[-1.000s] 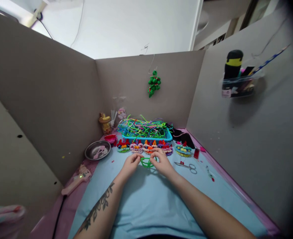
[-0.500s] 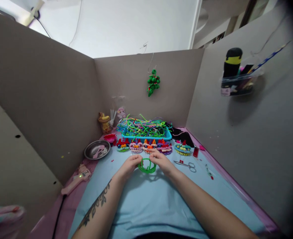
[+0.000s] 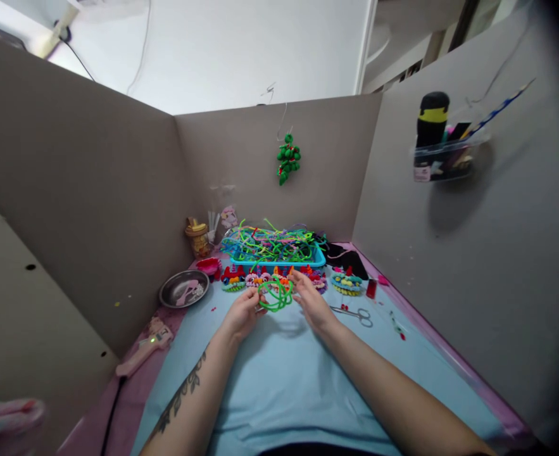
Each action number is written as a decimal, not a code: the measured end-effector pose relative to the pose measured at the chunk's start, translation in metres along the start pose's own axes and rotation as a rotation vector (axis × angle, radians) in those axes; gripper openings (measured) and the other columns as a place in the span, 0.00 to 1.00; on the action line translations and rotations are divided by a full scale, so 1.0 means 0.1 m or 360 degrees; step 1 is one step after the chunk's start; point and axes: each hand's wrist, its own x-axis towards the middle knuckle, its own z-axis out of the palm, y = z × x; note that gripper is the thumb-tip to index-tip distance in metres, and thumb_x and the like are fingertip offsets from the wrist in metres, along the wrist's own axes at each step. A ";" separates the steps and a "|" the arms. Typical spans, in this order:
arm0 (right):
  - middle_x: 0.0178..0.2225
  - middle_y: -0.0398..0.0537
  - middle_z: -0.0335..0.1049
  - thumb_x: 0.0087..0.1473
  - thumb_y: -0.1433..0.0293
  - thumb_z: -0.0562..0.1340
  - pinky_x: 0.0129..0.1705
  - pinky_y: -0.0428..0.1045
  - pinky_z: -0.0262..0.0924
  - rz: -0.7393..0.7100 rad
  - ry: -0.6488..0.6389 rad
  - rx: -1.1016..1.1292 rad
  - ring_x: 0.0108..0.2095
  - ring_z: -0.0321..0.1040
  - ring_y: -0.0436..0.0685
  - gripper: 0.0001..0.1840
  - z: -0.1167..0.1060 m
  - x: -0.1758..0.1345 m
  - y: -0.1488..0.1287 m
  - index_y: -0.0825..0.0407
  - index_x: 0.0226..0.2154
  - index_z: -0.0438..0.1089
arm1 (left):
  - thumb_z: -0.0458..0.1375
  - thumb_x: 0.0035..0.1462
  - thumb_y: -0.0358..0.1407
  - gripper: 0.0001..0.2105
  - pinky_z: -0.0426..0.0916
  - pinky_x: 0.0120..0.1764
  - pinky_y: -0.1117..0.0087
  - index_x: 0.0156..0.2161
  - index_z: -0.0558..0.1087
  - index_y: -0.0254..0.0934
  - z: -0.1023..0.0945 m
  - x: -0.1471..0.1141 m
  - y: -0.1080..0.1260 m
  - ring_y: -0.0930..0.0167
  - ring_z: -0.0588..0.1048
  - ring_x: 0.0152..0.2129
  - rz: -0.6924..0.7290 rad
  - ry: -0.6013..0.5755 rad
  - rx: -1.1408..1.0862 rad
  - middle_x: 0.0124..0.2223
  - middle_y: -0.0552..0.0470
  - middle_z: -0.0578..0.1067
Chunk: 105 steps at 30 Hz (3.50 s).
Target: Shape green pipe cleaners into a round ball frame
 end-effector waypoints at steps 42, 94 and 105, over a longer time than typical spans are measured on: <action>0.31 0.47 0.68 0.47 0.57 0.59 0.38 0.51 0.58 -0.0115 -0.0264 -0.0353 0.35 0.64 0.56 0.16 -0.03 -0.01 0.00 0.52 0.31 0.70 | 0.64 0.39 0.26 0.19 0.64 0.30 0.74 0.41 0.68 0.33 0.11 -0.03 -0.08 0.72 0.73 0.25 -0.0164 -0.0061 0.0108 0.30 0.49 0.75; 0.47 0.50 0.64 0.49 0.58 0.59 0.51 0.54 0.54 -0.0226 -0.0155 -0.0074 0.49 0.60 0.57 0.20 -0.07 -0.01 0.02 0.48 0.44 0.63 | 0.59 0.50 0.32 0.04 0.68 0.36 0.63 0.31 0.68 0.34 -0.09 0.03 0.00 0.75 0.69 0.23 -0.0276 0.0022 -0.0323 0.23 0.56 0.67; 0.42 0.50 0.69 0.46 0.60 0.61 0.49 0.55 0.55 -0.0134 -0.0288 0.0003 0.47 0.62 0.60 0.14 -0.01 -0.09 -0.05 0.50 0.35 0.66 | 0.56 0.51 0.29 0.01 0.69 0.37 0.60 0.31 0.68 0.34 -0.16 0.03 0.06 0.73 0.71 0.23 -0.0180 -0.0016 -0.0512 0.23 0.55 0.70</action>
